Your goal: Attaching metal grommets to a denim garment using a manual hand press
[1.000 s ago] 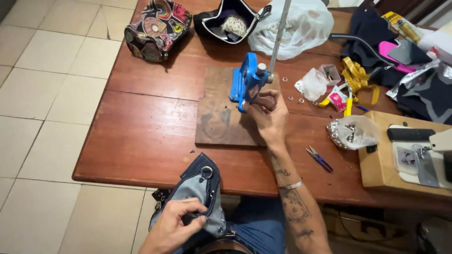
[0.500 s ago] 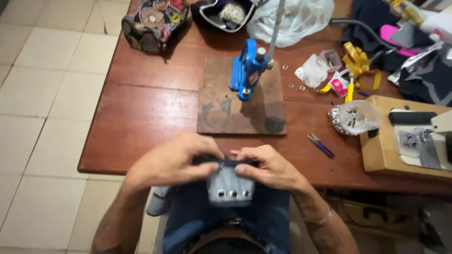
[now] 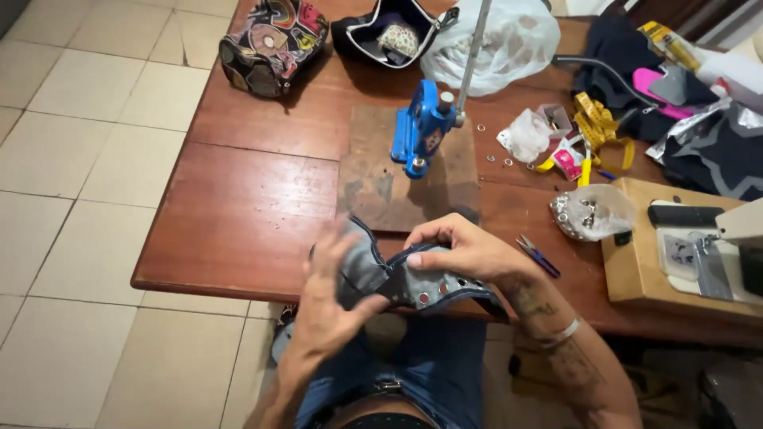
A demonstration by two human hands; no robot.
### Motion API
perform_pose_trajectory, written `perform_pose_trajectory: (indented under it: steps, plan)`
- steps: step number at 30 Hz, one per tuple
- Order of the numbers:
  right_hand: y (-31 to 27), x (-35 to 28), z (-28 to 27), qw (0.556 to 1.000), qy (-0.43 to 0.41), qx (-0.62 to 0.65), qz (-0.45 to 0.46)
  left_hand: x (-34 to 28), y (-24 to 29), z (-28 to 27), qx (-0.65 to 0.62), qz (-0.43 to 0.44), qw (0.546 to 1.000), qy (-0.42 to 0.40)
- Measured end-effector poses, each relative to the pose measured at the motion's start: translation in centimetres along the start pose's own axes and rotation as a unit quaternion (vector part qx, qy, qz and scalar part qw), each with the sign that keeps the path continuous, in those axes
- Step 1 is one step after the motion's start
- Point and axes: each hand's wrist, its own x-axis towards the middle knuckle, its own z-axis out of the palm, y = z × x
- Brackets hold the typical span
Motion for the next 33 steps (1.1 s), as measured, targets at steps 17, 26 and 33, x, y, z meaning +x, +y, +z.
perform_pose_trajectory:
  steps: [17, 26, 33]
  plan:
    - [8.7, 6.8, -6.6, 0.940, 0.291, 0.179, -0.016, 24.0, -6.7, 2.7, -0.093, -0.092, 0.929, -0.346]
    - [5.3, 8.9, -6.8, 0.916, 0.341, 0.210, -0.008, 29.8, -4.1, 3.1, -0.072, -0.105, 0.916, -0.381]
    - [7.7, 9.8, -8.5, 0.914, 0.356, 0.195, 0.016, 32.4, -7.2, 4.3, -0.016, -0.060, 0.907, -0.417]
